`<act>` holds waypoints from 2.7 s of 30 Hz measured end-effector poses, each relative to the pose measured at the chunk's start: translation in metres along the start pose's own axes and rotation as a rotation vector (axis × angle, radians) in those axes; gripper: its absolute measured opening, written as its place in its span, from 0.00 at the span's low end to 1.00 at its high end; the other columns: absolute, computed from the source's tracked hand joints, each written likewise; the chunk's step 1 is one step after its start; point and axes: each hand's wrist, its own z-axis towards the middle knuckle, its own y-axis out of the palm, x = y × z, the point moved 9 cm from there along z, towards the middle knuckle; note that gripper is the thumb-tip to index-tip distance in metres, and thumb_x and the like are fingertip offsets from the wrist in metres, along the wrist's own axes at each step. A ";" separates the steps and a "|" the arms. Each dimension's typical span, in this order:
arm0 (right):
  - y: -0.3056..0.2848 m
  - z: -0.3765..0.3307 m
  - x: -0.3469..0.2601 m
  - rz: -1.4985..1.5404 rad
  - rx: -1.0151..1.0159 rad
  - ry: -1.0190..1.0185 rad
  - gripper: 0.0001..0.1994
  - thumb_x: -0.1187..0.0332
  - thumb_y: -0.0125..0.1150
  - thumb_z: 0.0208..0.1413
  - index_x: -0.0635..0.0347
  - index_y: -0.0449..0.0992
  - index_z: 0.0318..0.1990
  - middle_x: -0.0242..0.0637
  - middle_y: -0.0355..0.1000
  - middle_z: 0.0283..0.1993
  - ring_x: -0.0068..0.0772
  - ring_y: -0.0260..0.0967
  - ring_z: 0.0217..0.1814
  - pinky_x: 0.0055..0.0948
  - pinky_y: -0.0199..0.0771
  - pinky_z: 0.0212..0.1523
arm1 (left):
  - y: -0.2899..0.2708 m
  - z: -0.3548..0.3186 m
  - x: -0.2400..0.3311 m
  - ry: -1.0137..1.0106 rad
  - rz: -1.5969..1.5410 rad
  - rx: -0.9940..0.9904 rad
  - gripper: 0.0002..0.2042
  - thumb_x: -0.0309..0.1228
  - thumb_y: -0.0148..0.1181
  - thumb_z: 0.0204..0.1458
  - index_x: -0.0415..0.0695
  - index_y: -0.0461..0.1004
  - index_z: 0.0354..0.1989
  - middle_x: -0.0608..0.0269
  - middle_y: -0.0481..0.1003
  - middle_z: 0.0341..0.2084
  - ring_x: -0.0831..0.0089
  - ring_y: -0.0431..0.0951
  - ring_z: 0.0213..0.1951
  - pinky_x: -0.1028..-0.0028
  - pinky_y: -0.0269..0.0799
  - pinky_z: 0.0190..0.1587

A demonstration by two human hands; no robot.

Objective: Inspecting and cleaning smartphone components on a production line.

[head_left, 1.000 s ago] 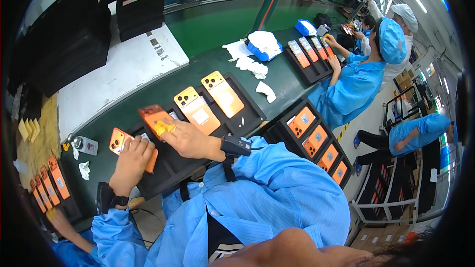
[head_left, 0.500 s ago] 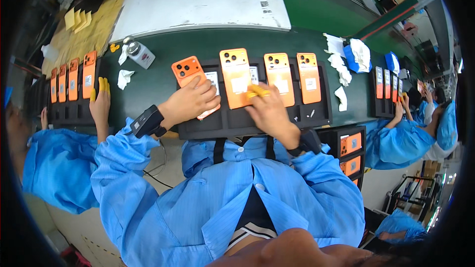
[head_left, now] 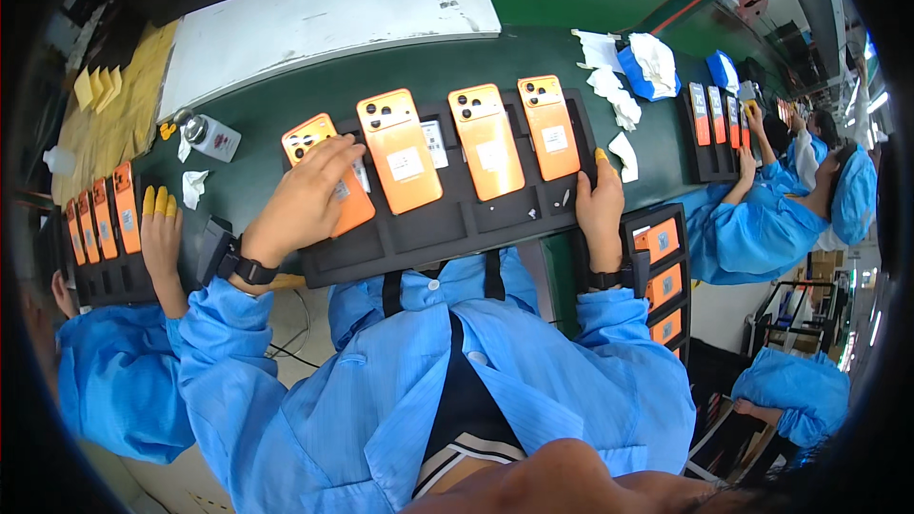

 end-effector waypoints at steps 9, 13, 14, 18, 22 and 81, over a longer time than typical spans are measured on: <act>-0.002 -0.023 -0.011 -0.011 0.004 -0.039 0.24 0.71 0.61 0.55 0.73 0.69 0.58 0.62 0.72 0.50 0.64 0.68 0.50 0.51 0.69 0.52 | 0.031 0.020 0.004 -0.135 0.034 0.194 0.33 0.16 0.51 0.48 0.35 0.58 0.68 0.41 0.62 0.65 0.44 0.58 0.68 0.58 0.57 0.70; -0.018 -0.023 -0.037 -0.012 0.021 -0.130 0.27 0.71 0.62 0.53 0.70 0.67 0.61 0.63 0.66 0.59 0.63 0.61 0.60 0.48 0.64 0.60 | 0.034 0.022 0.014 -0.169 0.024 0.222 0.34 0.18 0.55 0.49 0.38 0.58 0.68 0.42 0.59 0.67 0.44 0.55 0.70 0.57 0.55 0.70; -0.014 -0.022 -0.038 0.079 -0.042 -0.137 0.28 0.69 0.63 0.54 0.60 0.68 0.64 0.56 0.63 0.64 0.64 0.53 0.69 0.58 0.57 0.65 | 0.038 0.020 0.029 -0.129 0.063 0.235 0.33 0.19 0.56 0.49 0.39 0.59 0.68 0.42 0.59 0.67 0.43 0.55 0.70 0.55 0.55 0.70; 0.011 -0.023 -0.056 -0.119 -0.286 -0.417 0.23 0.65 0.62 0.56 0.45 0.72 0.61 0.41 0.62 0.69 0.64 0.42 0.77 0.80 0.45 0.63 | 0.072 0.028 0.099 0.079 0.017 0.122 0.31 0.29 0.64 0.50 0.41 0.65 0.65 0.43 0.61 0.66 0.43 0.58 0.68 0.51 0.56 0.69; 0.012 -0.017 -0.063 -0.107 -0.352 -0.374 0.23 0.64 0.63 0.56 0.47 0.72 0.60 0.42 0.62 0.69 0.63 0.42 0.77 0.79 0.44 0.64 | 0.111 0.051 0.115 0.021 0.020 0.093 0.35 0.36 0.69 0.48 0.36 0.63 0.64 0.36 0.58 0.66 0.40 0.56 0.68 0.50 0.56 0.68; -0.004 -0.014 -0.073 0.232 -0.088 -0.564 0.06 0.72 0.64 0.48 0.61 0.75 0.34 0.41 0.71 0.31 0.46 0.70 0.39 0.38 0.72 0.41 | 0.117 0.083 0.170 0.265 0.005 0.108 0.23 0.34 0.70 0.43 0.38 0.75 0.48 0.51 0.72 0.42 0.52 0.73 0.46 0.58 0.70 0.49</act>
